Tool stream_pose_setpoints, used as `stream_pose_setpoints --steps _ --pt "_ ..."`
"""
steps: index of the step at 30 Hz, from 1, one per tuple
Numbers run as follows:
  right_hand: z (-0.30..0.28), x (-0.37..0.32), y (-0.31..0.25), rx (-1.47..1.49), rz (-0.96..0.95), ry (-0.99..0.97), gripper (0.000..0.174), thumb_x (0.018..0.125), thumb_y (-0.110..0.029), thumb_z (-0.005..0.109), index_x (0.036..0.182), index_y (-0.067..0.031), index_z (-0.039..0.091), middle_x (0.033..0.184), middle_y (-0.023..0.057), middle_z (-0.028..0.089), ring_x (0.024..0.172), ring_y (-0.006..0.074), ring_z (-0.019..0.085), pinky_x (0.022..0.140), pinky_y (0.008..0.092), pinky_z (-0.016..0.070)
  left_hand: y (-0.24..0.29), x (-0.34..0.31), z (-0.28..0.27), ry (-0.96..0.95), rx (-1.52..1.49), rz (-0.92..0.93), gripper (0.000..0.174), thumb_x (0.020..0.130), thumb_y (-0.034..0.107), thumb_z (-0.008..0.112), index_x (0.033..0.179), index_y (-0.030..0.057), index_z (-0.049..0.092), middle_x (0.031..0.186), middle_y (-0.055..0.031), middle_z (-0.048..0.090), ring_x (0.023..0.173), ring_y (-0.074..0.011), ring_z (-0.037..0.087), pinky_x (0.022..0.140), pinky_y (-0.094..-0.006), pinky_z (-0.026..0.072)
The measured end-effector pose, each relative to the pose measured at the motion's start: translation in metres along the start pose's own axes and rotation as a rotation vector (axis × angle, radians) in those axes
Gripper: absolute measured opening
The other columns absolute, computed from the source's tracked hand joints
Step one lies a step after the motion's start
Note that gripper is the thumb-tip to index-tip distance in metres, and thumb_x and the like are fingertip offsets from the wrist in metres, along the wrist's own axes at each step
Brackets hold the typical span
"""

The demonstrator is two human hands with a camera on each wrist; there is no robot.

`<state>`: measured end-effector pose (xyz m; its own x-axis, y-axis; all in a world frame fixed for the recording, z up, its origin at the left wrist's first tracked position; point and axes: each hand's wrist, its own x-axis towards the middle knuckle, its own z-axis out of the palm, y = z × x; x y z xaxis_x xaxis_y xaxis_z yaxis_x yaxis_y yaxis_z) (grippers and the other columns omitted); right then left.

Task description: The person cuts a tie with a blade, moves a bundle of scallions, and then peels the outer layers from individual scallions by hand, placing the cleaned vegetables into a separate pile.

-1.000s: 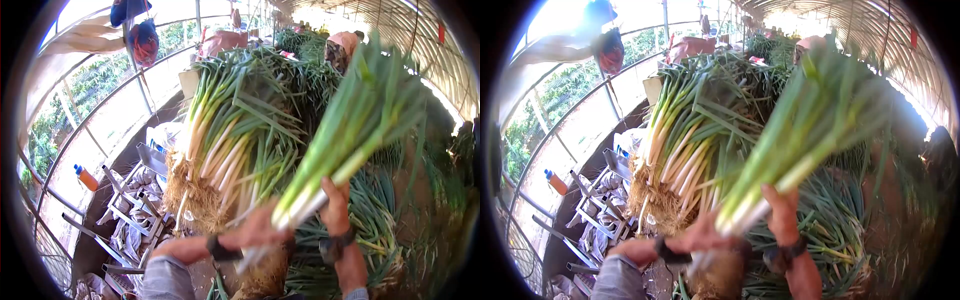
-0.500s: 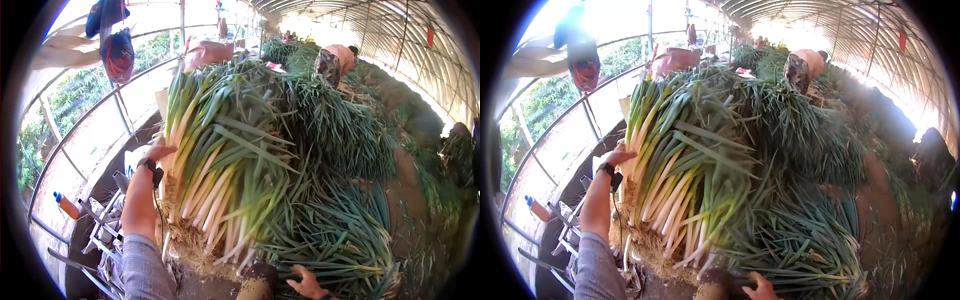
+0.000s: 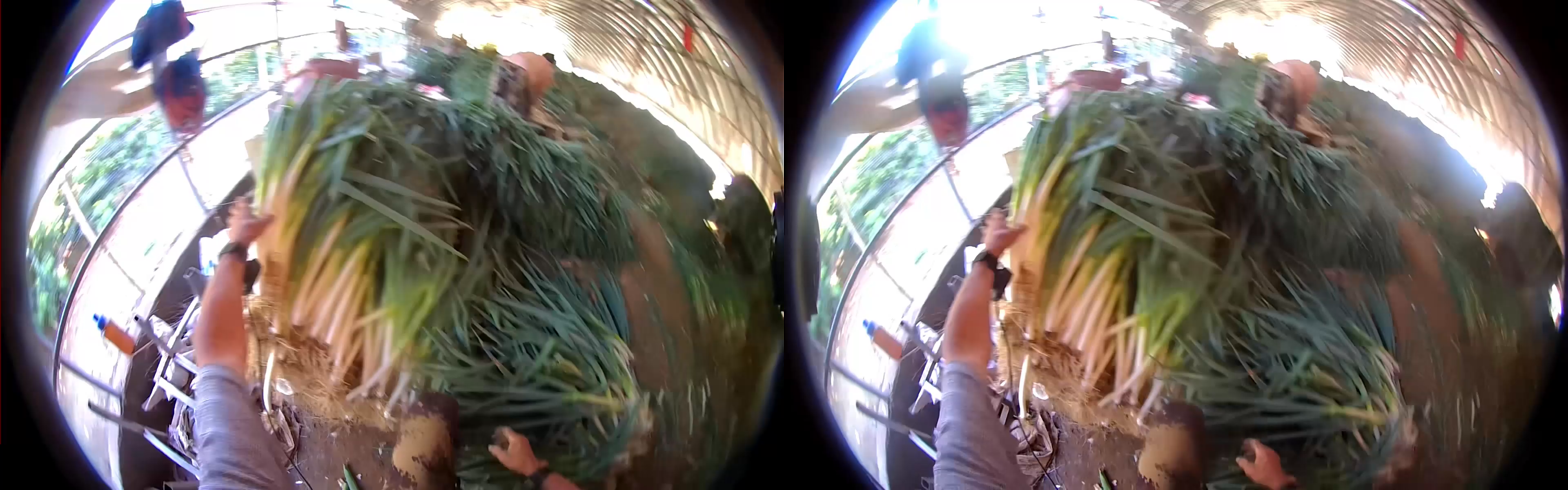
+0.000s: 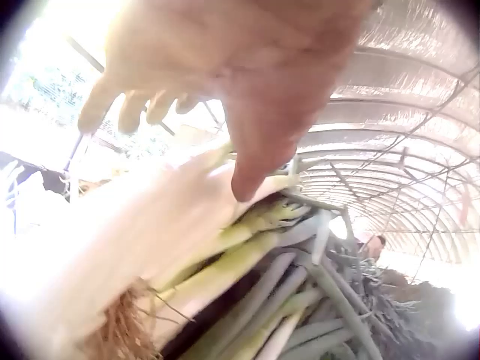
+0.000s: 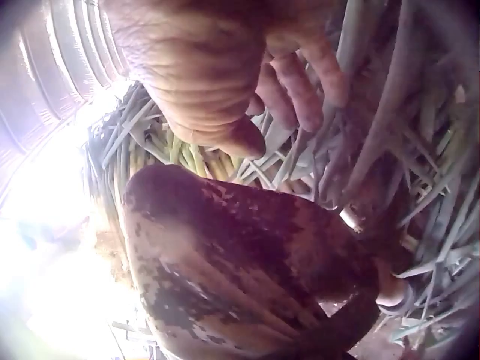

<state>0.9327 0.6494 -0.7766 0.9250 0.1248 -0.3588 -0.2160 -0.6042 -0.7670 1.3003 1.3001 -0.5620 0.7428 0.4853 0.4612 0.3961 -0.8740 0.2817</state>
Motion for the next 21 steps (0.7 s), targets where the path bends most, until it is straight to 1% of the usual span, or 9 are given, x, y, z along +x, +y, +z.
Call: stream_pose_setpoints --steps 3,5,7,9,11,14,17,19,21 --pt "-0.004 -0.017 0.053 -0.199 -0.139 0.117 0.055 0.084 -0.033 0.068 0.123 0.0036 0.056 0.115 0.0229 0.064 0.106 0.0384 0.062 0.092 0.0442 0.0503 0.005 0.019 0.042 0.174 -0.461 0.245 0.055 0.087 0.033 0.065 0.126 -0.0024 0.049 0.102 -0.0125 0.065 0.089 -0.0184 0.060 0.075 -0.0289 0.0481" --pt "-0.029 -0.041 0.049 -0.207 0.031 0.104 0.039 0.083 -0.027 0.064 0.112 -0.0011 0.061 0.106 0.0220 0.065 0.097 0.0407 0.062 0.081 0.0479 0.0500 0.048 -0.018 0.064 0.064 -0.985 0.412 0.035 0.097 0.024 0.058 0.121 -0.0008 0.056 0.093 -0.0069 0.066 0.077 -0.0108 0.060 0.065 -0.0238 0.0478" --pt "-0.053 -0.068 0.072 -0.160 0.063 0.265 0.025 0.081 -0.021 0.064 0.099 -0.0047 0.063 0.093 0.0194 0.067 0.088 0.0398 0.063 0.075 0.0486 0.0497 0.129 -0.137 0.019 -0.348 -1.046 0.334 0.034 0.096 0.023 0.059 0.122 0.0008 0.058 0.094 -0.0081 0.065 0.078 -0.0120 0.062 0.068 -0.0260 0.0511" --pt "-0.083 -0.085 0.110 -0.241 0.101 0.373 0.020 0.080 -0.018 0.063 0.094 -0.0049 0.063 0.088 0.0184 0.067 0.084 0.0393 0.063 0.072 0.0483 0.0499 0.198 -0.240 -0.006 -0.746 -1.300 0.396 0.031 0.095 0.021 0.059 0.117 -0.0001 0.060 0.088 -0.0067 0.065 0.075 -0.0123 0.062 0.067 -0.0287 0.0534" --pt "-0.118 -0.106 0.151 -0.333 0.191 0.475 0.016 0.079 -0.014 0.061 0.091 -0.0046 0.063 0.084 0.0184 0.066 0.081 0.0392 0.063 0.071 0.0489 0.0496 0.260 -0.327 -0.010 -0.904 -1.443 0.275 0.028 0.095 0.020 0.059 0.113 -0.0007 0.060 0.081 -0.0051 0.063 0.071 -0.0124 0.062 0.064 -0.0283 0.0537" --pt "-0.165 -0.150 0.193 -0.362 0.386 0.593 0.014 0.079 -0.008 0.059 0.092 -0.0037 0.062 0.083 0.0211 0.064 0.081 0.0405 0.062 0.070 0.0508 0.0488 0.333 -0.426 -0.017 -1.288 -1.610 0.147 0.024 0.095 0.018 0.057 0.108 -0.0016 0.061 0.078 -0.0052 0.062 0.068 -0.0135 0.061 0.062 -0.0293 0.0541" --pt "-0.191 -0.180 0.220 -0.365 0.642 0.467 0.014 0.080 -0.006 0.058 0.093 -0.0026 0.061 0.083 0.0235 0.063 0.082 0.0419 0.061 0.070 0.0519 0.0481 0.374 -0.509 0.001 -1.648 -1.628 -0.019 0.022 0.096 0.015 0.056 0.108 -0.0020 0.061 0.077 -0.0054 0.062 0.067 -0.0142 0.061 0.061 -0.0298 0.0539" --pt "-0.184 -0.189 0.264 -0.485 0.481 0.449 0.013 0.080 -0.004 0.058 0.093 -0.0012 0.059 0.087 0.0238 0.063 0.083 0.0420 0.061 0.070 0.0521 0.0478 0.380 -0.552 0.024 -1.831 -1.480 -0.063 0.021 0.096 0.015 0.056 0.108 -0.0013 0.060 0.078 -0.0042 0.060 0.068 -0.0144 0.060 0.060 -0.0297 0.0535" --pt "-0.173 -0.184 0.291 -0.485 0.458 0.433 0.015 0.078 -0.004 0.061 0.093 -0.0029 0.061 0.093 0.0223 0.064 0.088 0.0417 0.061 0.073 0.0521 0.0482 0.377 -0.580 0.036 -1.920 -1.239 -0.130 0.023 0.095 0.017 0.057 0.108 -0.0016 0.060 0.080 -0.0041 0.060 0.069 -0.0145 0.061 0.060 -0.0299 0.0536"
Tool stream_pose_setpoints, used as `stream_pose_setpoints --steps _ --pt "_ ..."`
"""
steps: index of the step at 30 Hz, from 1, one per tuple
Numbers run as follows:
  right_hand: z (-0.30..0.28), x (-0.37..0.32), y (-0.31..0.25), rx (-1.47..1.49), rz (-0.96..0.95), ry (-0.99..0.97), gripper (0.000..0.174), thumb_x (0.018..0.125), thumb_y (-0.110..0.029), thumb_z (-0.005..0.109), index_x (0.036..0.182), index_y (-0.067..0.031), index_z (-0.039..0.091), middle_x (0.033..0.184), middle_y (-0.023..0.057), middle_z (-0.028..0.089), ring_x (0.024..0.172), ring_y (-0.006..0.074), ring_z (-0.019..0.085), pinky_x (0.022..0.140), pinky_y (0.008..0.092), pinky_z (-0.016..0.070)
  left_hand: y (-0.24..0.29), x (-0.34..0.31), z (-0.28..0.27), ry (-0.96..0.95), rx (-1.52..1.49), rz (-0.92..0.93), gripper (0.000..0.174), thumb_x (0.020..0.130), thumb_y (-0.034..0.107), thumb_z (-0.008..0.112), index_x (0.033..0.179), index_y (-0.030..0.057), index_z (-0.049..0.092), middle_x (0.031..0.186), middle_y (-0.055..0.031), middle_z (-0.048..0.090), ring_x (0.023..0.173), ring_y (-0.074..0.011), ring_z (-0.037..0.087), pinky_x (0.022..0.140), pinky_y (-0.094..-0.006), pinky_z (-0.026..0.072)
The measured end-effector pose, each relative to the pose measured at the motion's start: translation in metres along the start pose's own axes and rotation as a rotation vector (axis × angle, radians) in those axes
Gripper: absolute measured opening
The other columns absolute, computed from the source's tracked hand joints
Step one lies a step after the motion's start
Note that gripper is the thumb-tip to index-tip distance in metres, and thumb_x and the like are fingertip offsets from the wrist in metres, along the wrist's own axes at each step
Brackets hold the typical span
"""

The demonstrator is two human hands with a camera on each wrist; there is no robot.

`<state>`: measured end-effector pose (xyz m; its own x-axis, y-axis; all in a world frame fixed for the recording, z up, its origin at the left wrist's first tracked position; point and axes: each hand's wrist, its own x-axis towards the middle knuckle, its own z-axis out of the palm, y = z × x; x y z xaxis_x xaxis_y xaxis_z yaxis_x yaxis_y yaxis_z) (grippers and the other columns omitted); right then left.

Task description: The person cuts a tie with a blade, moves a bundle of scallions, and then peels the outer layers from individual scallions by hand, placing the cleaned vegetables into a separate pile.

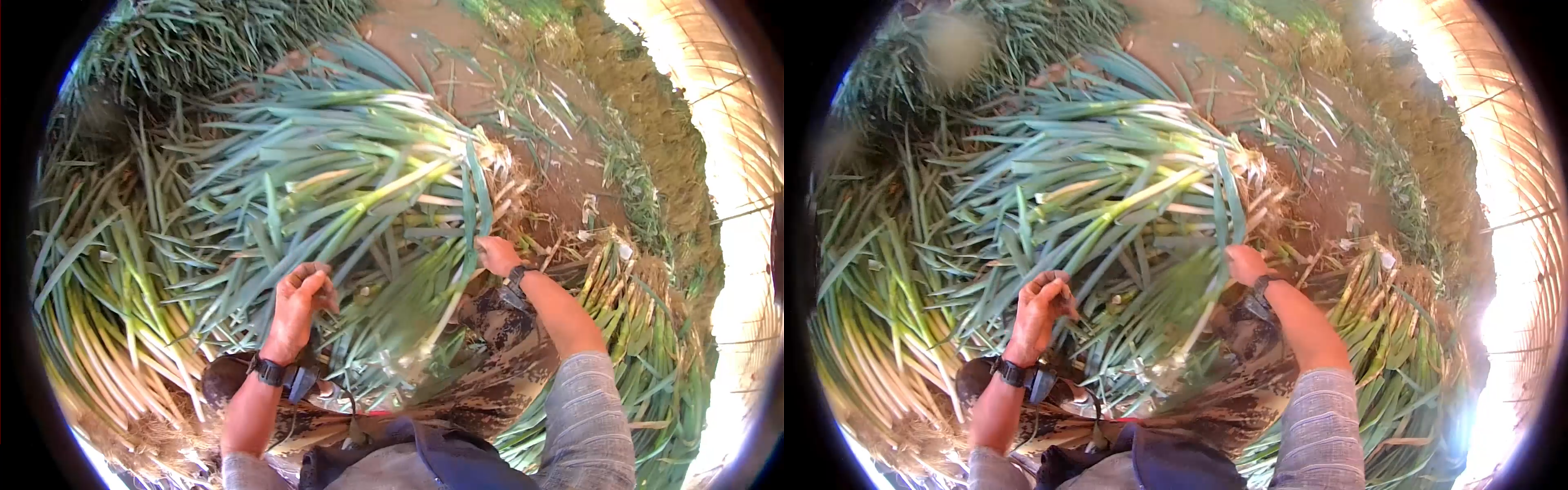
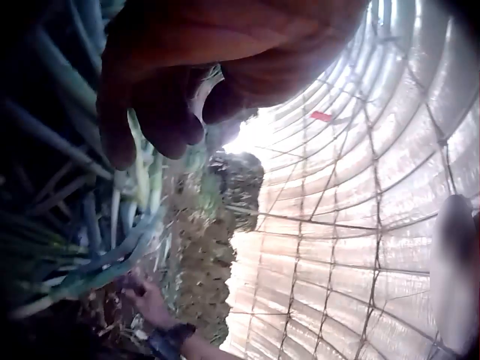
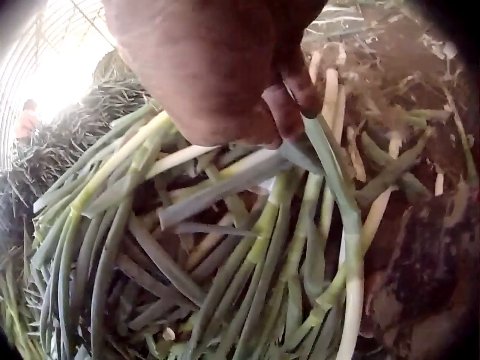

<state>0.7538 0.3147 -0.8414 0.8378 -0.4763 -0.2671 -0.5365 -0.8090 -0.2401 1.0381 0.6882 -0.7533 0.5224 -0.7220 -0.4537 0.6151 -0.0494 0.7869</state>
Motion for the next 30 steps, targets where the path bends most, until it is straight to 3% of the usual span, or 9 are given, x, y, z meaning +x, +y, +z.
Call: stream_pose_setpoints --steps 6,10,12,16,20,22,25,27,30 --pt "0.057 0.041 0.048 0.184 0.736 0.336 0.068 0.073 -0.034 0.082 0.115 0.0046 0.046 0.104 0.0200 0.061 0.097 0.0358 0.060 0.085 0.0475 0.0469 -0.011 0.016 0.029 -0.207 0.447 -0.066 0.028 0.093 0.018 0.057 0.109 -0.0047 0.060 0.083 -0.0061 0.063 0.074 -0.0106 0.059 0.066 -0.0264 0.0477" --pt "0.037 0.054 0.031 0.709 0.658 0.108 0.086 0.071 -0.039 0.082 0.129 0.0070 0.038 0.132 0.0240 0.049 0.118 0.0328 0.052 0.093 0.0423 0.0453 -0.039 0.026 0.024 -0.216 0.563 -0.141 0.030 0.091 0.018 0.059 0.110 -0.0052 0.060 0.087 -0.0075 0.065 0.080 -0.0113 0.060 0.073 -0.0263 0.0483" --pt "0.048 0.061 0.044 0.611 0.724 0.181 0.076 0.073 -0.032 0.080 0.129 0.0056 0.046 0.119 0.0216 0.062 0.103 0.0298 0.063 0.088 0.0399 0.0490 -0.054 0.031 0.023 -0.218 0.631 -0.147 0.031 0.091 0.019 0.061 0.110 -0.0053 0.060 0.089 -0.0091 0.067 0.082 -0.0132 0.061 0.075 -0.0283 0.0490" --pt "0.067 0.069 0.054 0.837 0.510 0.078 0.046 0.075 -0.024 0.077 0.109 0.0053 0.065 0.092 0.0141 0.070 0.077 0.0241 0.067 0.080 0.0386 0.0552 -0.072 0.040 0.020 -0.297 0.811 -0.051 0.032 0.089 0.019 0.063 0.110 -0.0052 0.060 0.094 -0.0118 0.067 0.084 -0.0162 0.062 0.077 -0.0307 0.0496" --pt "-0.084 0.038 -0.054 0.964 0.295 0.084 0.041 0.080 -0.015 0.070 0.116 0.0033 0.063 0.101 0.0165 0.070 0.088 0.0272 0.069 0.083 0.0432 0.0574 -0.078 0.044 0.027 -0.363 0.734 -0.007 0.032 0.089 0.020 0.063 0.109 -0.0052 0.062 0.097 -0.0115 0.068 0.087 -0.0169 0.062 0.080 -0.0319 0.0497" --pt "-0.139 0.030 -0.093 0.992 -0.023 0.283 0.035 0.080 -0.015 0.071 0.109 0.0035 0.064 0.100 0.0166 0.070 0.084 0.0209 0.070 0.079 0.0393 0.0581 -0.076 0.043 0.039 -0.439 0.815 -0.082 0.044 0.090 0.019 0.065 0.126 -0.0044 0.053 0.119 -0.0149 0.063 0.109 -0.0209 0.060 0.095 -0.0343 0.0475" --pt "-0.201 0.031 -0.161 0.927 -0.263 0.318 0.034 0.078 -0.019 0.075 0.103 0.0025 0.066 0.083 0.0124 0.071 0.072 0.0142 0.068 0.066 0.0316 0.0556 -0.098 0.043 0.063 -0.385 0.888 0.223 0.062 0.088 0.025 0.071 0.136 -0.0022 0.043 0.133 -0.0183 0.053 0.123 -0.0244 0.051 0.106 -0.0371 0.0402" --pt "-0.213 0.040 -0.214 0.946 -0.379 0.251 0.034 0.076 -0.021 0.076 0.099 0.0021 0.067 0.074 0.0101 0.069 0.064 0.0133 0.064 0.058 0.0294 0.0511 -0.095 0.052 0.084 -0.444 0.733 0.255 0.100 0.079 0.036 0.078 0.150 -0.0023 0.017 0.147 -0.0222 0.038 0.139 -0.0264 0.035 0.116 -0.0407 0.0271" --pt "-0.208 0.051 -0.298 1.076 -0.700 0.168 0.038 0.078 -0.022 0.080 0.101 0.0044 0.064 0.087 0.0065 0.068 0.073 0.0142 0.064 0.065 0.0269 0.0521 -0.089 0.050 0.117 -0.404 0.218 0.302 0.085 0.087 0.036 0.070 0.149 0.0017 0.023 0.144 -0.0172 0.043 0.134 -0.0268 0.042 0.111 -0.0405 0.0347"
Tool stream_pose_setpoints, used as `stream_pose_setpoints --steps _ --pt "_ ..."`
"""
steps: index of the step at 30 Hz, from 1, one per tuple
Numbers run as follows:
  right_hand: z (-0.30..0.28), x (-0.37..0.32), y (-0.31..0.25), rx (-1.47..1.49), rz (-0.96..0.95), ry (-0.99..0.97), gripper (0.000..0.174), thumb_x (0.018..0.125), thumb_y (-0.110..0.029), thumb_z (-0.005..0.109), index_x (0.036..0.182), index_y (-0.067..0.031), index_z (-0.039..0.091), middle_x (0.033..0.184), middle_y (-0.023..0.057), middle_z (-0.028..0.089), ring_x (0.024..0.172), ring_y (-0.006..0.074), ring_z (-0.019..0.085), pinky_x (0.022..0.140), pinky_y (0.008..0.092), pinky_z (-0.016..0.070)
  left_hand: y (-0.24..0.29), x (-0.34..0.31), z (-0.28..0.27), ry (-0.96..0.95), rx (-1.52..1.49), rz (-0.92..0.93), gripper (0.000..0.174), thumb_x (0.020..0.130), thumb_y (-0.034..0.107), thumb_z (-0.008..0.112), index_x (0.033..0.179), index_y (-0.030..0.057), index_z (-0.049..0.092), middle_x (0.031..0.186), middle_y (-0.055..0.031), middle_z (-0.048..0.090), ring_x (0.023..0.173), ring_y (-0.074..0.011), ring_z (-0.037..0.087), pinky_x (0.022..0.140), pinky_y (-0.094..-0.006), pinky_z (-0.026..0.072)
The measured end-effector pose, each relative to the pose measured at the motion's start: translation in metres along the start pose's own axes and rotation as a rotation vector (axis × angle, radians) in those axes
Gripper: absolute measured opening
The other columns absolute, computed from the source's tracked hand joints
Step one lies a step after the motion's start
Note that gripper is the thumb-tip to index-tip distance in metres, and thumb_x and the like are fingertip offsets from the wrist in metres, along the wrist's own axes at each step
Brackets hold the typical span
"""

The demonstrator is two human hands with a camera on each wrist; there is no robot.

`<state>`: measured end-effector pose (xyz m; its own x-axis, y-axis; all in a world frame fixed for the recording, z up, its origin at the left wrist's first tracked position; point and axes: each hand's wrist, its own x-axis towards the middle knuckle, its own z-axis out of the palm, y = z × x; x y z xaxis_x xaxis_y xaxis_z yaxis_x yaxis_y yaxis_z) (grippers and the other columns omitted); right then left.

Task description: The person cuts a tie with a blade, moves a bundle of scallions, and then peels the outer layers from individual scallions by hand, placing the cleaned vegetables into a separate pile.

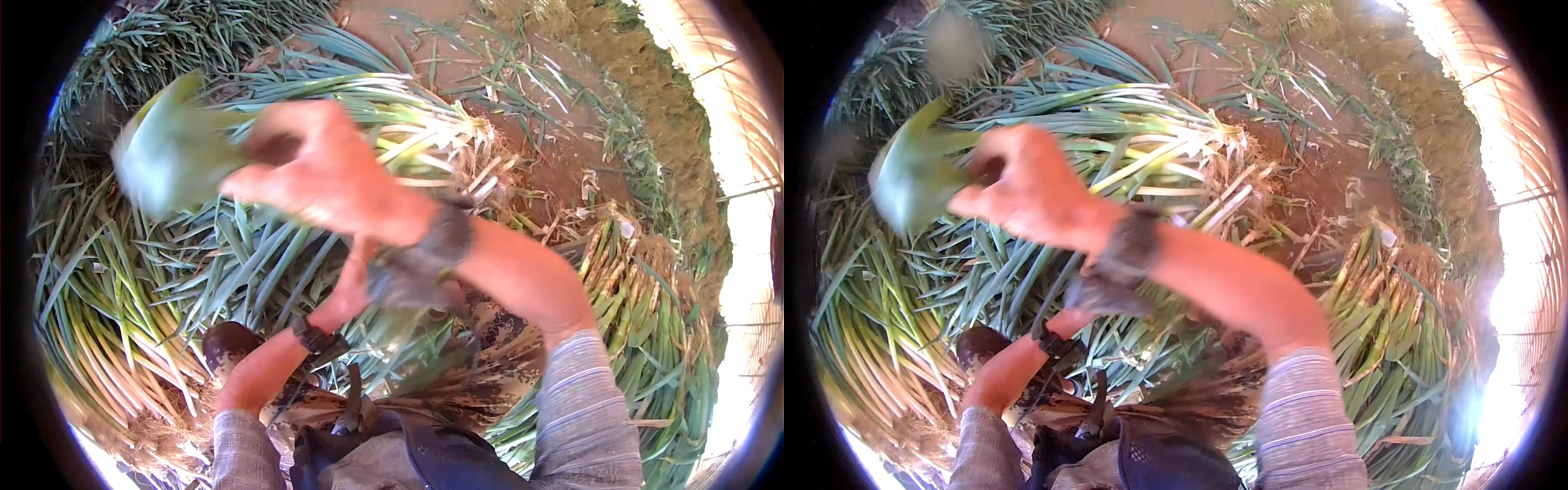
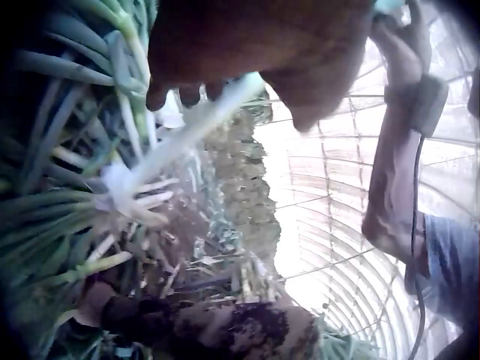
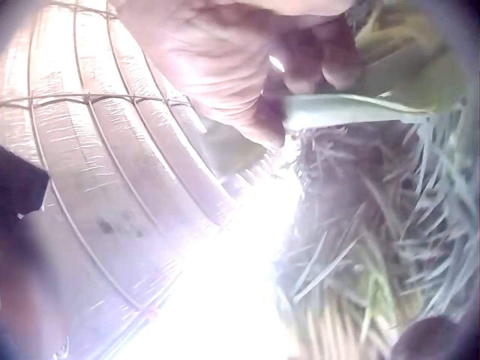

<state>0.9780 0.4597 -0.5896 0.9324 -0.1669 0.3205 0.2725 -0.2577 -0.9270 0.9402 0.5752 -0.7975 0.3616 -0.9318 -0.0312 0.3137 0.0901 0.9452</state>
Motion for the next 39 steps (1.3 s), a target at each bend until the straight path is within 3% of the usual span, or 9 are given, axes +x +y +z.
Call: stream_pose_setpoints --steps 6,8,12,14,16,20,29,33,39 --pt "0.032 -0.023 0.041 -0.428 -0.310 0.335 0.058 0.069 -0.028 0.080 0.115 0.0004 0.057 0.115 0.0166 0.058 0.111 0.0301 0.055 0.094 0.0426 0.0457 0.062 0.026 -0.059 0.387 -0.496 0.107 0.049 0.099 0.042 0.050 0.132 0.0060 0.048 0.125 -0.0106 0.057 0.113 -0.0227 0.055 0.096 -0.0388 0.0452" --pt "0.013 -0.034 0.086 -0.721 -0.342 0.043 0.059 0.067 -0.024 0.078 0.116 -0.0008 0.056 0.117 0.0158 0.056 0.112 0.0327 0.052 0.097 0.0436 0.0435 0.089 0.034 -0.081 0.351 -0.601 0.115 0.043 0.101 0.041 0.046 0.121 0.0047 0.055 0.114 -0.0092 0.061 0.106 -0.0219 0.058 0.091 -0.0398 0.0473" --pt "0.044 -0.042 0.100 -0.812 -0.068 -0.005 0.052 0.070 -0.011 0.071 0.119 -0.0013 0.054 0.117 0.0164 0.054 0.111 0.0359 0.052 0.090 0.0439 0.0475 0.053 0.034 -0.102 0.399 -0.646 0.115 0.045 0.102 0.042 0.043 0.127 0.0062 0.054 0.123 -0.0089 0.061 0.114 -0.0225 0.056 0.101 -0.0375 0.0398" --pt "0.048 -0.047 0.097 -0.750 -0.086 0.117 0.047 0.073 -0.012 0.071 0.115 -0.0011 0.055 0.109 0.0185 0.058 0.101 0.0372 0.058 0.081 0.0452 0.0507 0.072 0.035 -0.102 0.544 -0.587 0.202 0.040 0.100 0.042 0.048 0.111 0.0052 0.057 0.104 -0.0064 0.062 0.097 -0.0198 0.058 0.089 -0.0362 0.0444" --pt "0.042 -0.057 0.116 -0.757 0.400 -0.108 0.036 0.079 -0.015 0.071 0.110 -0.0026 0.056 0.092 0.0190 0.063 0.085 0.0385 0.063 0.075 0.0449 0.0527 0.102 0.025 -0.106 0.532 -0.545 0.273 0.039 0.099 0.044 0.051 0.101 0.0053 0.055 0.092 -0.0059 0.060 0.082 -0.0213 0.057 0.076 -0.0390 0.0472" --pt "0.091 -0.141 0.111 -0.154 0.593 -0.146 0.036 0.094 -0.035 0.061 0.102 -0.0014 0.049 0.072 0.0115 0.060 0.061 0.0202 0.060 0.056 0.0351 0.0504 0.098 0.023 -0.161 0.619 -0.691 0.263 0.039 0.098 0.048 0.051 0.091 0.0096 0.050 0.073 0.0003 0.047 0.058 -0.0111 0.045 0.050 -0.0302 0.0391" --pt "0.108 -0.169 0.098 0.188 0.667 0.049 0.036 0.095 -0.038 0.058 0.097 -0.0040 0.050 0.067 -0.0022 0.049 0.048 0.0072 0.045 0.043 0.0243 0.0402 0.070 0.008 -0.112 0.565 -0.667 -0.087 0.032 0.096 0.043 0.059 0.083 0.0155 0.047 0.064 0.0051 0.038 0.050 -0.0089 0.036 0.044 -0.0287 0.0340" --pt "0.124 -0.170 0.063 0.932 0.900 0.089 0.027 0.097 -0.031 0.058 0.085 -0.0102 0.046 0.058 -0.0073 0.041 0.042 0.0041 0.037 0.037 0.0224 0.0316 0.076 0.013 -0.130 0.528 -0.717 0.004 0.035 0.098 0.035 0.058 0.073 0.0176 0.041 0.058 0.0080 0.028 0.045 -0.0063 0.028 0.040 -0.0263 0.0249" --pt "0.065 -0.213 0.015 0.130 0.803 -0.304 0.025 0.097 -0.028 0.058 0.086 -0.0065 0.053 0.064 0.0002 0.050 0.052 0.0102 0.049 0.045 0.0285 0.0418 0.020 0.033 -0.183 0.827 -0.575 0.069 0.035 0.092 0.039 0.066 0.074 0.0150 0.048 0.056 0.0024 0.042 0.044 -0.0109 0.040 0.040 -0.0281 0.0337"
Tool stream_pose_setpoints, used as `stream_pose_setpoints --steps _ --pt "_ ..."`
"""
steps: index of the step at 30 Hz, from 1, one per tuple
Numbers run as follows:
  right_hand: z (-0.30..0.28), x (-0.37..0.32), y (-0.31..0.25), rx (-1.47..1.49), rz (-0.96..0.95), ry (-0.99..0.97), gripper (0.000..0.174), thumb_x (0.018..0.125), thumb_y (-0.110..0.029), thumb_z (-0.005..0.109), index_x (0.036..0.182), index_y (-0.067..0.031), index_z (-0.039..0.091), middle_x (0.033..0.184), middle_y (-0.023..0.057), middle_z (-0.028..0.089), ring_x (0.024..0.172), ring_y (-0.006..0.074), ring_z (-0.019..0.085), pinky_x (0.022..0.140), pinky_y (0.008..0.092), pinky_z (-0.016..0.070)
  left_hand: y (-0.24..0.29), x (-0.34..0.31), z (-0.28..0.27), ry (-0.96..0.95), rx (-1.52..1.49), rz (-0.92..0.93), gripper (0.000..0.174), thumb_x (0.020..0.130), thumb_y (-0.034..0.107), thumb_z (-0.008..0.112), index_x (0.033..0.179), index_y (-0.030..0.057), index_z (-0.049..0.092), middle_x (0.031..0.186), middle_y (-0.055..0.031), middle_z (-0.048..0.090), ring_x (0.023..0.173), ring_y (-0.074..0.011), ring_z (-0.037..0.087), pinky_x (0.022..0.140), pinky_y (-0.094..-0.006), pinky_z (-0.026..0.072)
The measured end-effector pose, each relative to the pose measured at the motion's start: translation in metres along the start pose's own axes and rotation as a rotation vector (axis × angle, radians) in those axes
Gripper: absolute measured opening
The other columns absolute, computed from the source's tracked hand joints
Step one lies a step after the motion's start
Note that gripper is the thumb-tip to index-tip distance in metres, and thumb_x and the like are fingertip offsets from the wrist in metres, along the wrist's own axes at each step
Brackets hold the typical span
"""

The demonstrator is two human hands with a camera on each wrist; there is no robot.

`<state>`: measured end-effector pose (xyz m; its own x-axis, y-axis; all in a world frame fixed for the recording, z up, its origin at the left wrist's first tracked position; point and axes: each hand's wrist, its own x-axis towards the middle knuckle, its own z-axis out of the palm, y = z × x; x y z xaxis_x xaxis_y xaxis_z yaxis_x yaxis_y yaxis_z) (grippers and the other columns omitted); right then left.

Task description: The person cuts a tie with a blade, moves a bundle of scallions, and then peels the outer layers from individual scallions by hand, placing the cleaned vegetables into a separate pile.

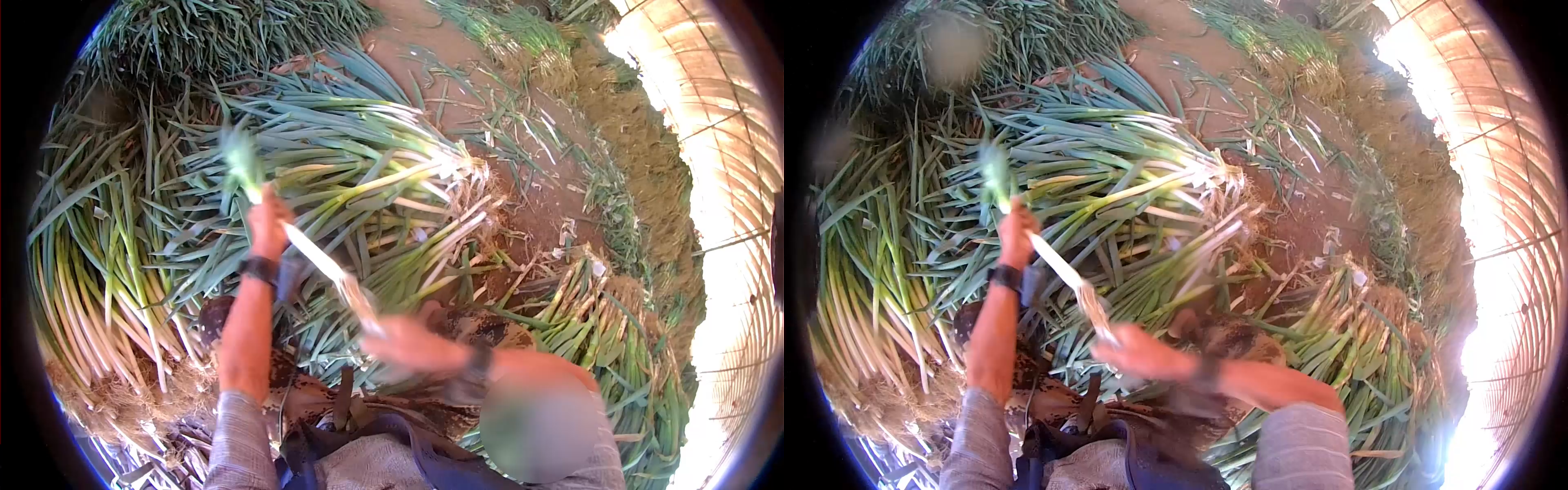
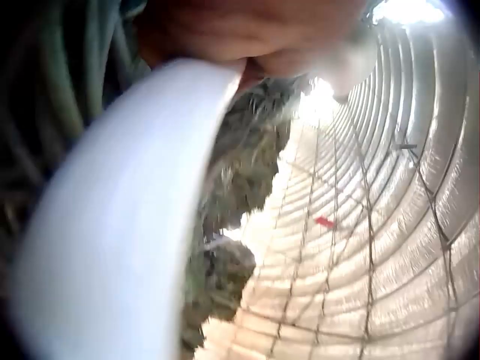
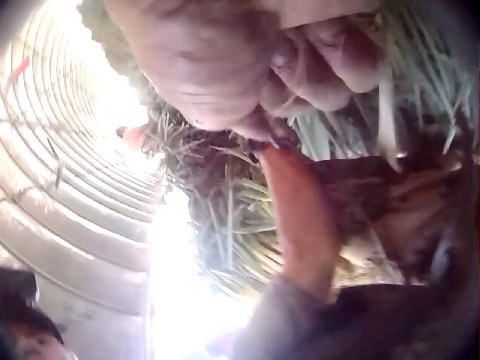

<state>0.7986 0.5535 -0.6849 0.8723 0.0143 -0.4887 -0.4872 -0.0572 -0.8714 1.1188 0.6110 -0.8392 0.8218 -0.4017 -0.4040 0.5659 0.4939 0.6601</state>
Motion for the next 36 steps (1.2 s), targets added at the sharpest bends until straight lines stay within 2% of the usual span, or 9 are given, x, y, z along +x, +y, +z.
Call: stream_pose_setpoints --steps 2,5,7,8,13,20,24,30,36 --pt "-0.042 -0.061 -0.005 -0.709 0.152 -0.080 0.031 0.092 -0.034 0.062 0.097 -0.0043 0.058 0.086 0.0145 0.067 0.077 0.0301 0.066 0.074 0.0435 0.0518 0.014 0.035 -0.029 0.180 0.030 0.195 0.038 0.089 0.039 0.070 0.071 0.0139 0.049 0.056 0.0008 0.044 0.043 -0.0117 0.042 0.039 -0.0294 0.0370" --pt "-0.197 -0.116 0.038 -1.150 0.831 0.179 0.030 0.082 -0.027 0.068 0.101 -0.0055 0.064 0.097 0.0178 0.067 0.092 0.0340 0.066 0.083 0.0451 0.0514 0.025 0.011 -0.011 0.137 0.131 0.235 0.037 0.086 0.037 0.073 0.069 0.0145 0.048 0.055 0.0017 0.043 0.041 -0.0112 0.042 0.038 -0.0294 0.0382" --pt "-0.265 -0.134 0.080 -1.433 0.686 0.313 0.027 0.076 -0.015 0.066 0.099 -0.0020 0.061 0.102 0.0168 0.065 0.101 0.0350 0.060 0.085 0.0463 0.0462 0.009 -0.021 0.020 0.166 0.214 0.005 0.037 0.084 0.034 0.075 0.067 0.0149 0.048 0.052 0.0022 0.043 0.039 -0.0120 0.042 0.036 -0.0302 0.0378" --pt "-0.286 -0.127 0.115 -1.519 0.253 0.517 0.030 0.072 -0.005 0.065 0.101 -0.0030 0.060 0.093 0.0164 0.062 0.088 0.0348 0.059 0.083 0.0468 0.0457 -0.002 -0.039 0.029 0.105 0.249 -0.087 0.035 0.084 0.032 0.075 0.068 0.0145 0.048 0.053 0.0013 0.045 0.039 -0.0125 0.042 0.036 -0.0303 0.0381" --pt "-0.273 0.039 0.191 -1.293 -0.095 0.405 0.050 0.070 -0.001 0.064 0.119 -0.0027 0.058 0.118 0.0176 0.061 0.116 0.0355 0.053 0.104 0.0467 0.0376 -0.036 -0.095 0.057 -0.008 0.386 -0.262 0.026 0.088 0.024 0.070 0.079 0.0083 0.051 0.056 -0.0010 0.047 0.040 -0.0123 0.044 0.036 -0.0292 0.0388" --pt "-0.266 0.117 0.238 -1.365 0.140 0.273 0.051 0.073 -0.006 0.067 0.123 -0.0080 0.058 0.118 0.0185 0.061 0.114 0.0346 0.053 0.101 0.0465 0.0350 -0.020 -0.103 0.052 0.018 0.353 -0.349 0.019 0.091 0.020 0.067 0.097 0.0081 0.053 0.061 0.0025 0.045 0.044 -0.0083 0.043 0.038 -0.0267 0.0387" --pt "-0.231 0.082 0.247 -1.428 0.381 -0.289 0.027 0.077 -0.022 0.067 0.099 -0.0073 0.068 0.101 0.0165 0.066 0.106 0.0308 0.058 0.086 0.0469 0.0449 -0.009 -0.106 0.055 0.014 0.355 -0.375 0.016 0.093 0.020 0.065 0.095 0.0099 0.052 0.061 0.0037 0.042 0.044 -0.0074 0.040 0.039 -0.0261 0.0392" --pt "-0.222 0.074 0.294 -1.103 -0.141 0.196 0.020 0.077 -0.007 0.060 0.095 -0.0034 0.064 0.102 0.0165 0.060 0.094 0.0382 0.056 0.082 0.0455 0.0487 -0.003 -0.110 0.052 0.008 0.282 -0.438 0.016 0.093 0.021 0.064 0.095 0.0098 0.053 0.062 0.0032 0.042 0.046 -0.0077 0.041 0.039 -0.0268 0.0400" --pt "-0.269 0.097 0.300 -1.476 0.036 0.285 0.037 0.077 -0.007 0.063 0.114 -0.0043 0.060 0.122 0.0170 0.055 0.125 0.0381 0.042 0.103 0.0544 0.0335 0.002 -0.109 0.044 0.041 0.323 -0.466 0.017 0.092 0.019 0.065 0.099 0.0096 0.052 0.061 0.0026 0.042 0.045 -0.0089 0.042 0.040 -0.0274 0.0403"
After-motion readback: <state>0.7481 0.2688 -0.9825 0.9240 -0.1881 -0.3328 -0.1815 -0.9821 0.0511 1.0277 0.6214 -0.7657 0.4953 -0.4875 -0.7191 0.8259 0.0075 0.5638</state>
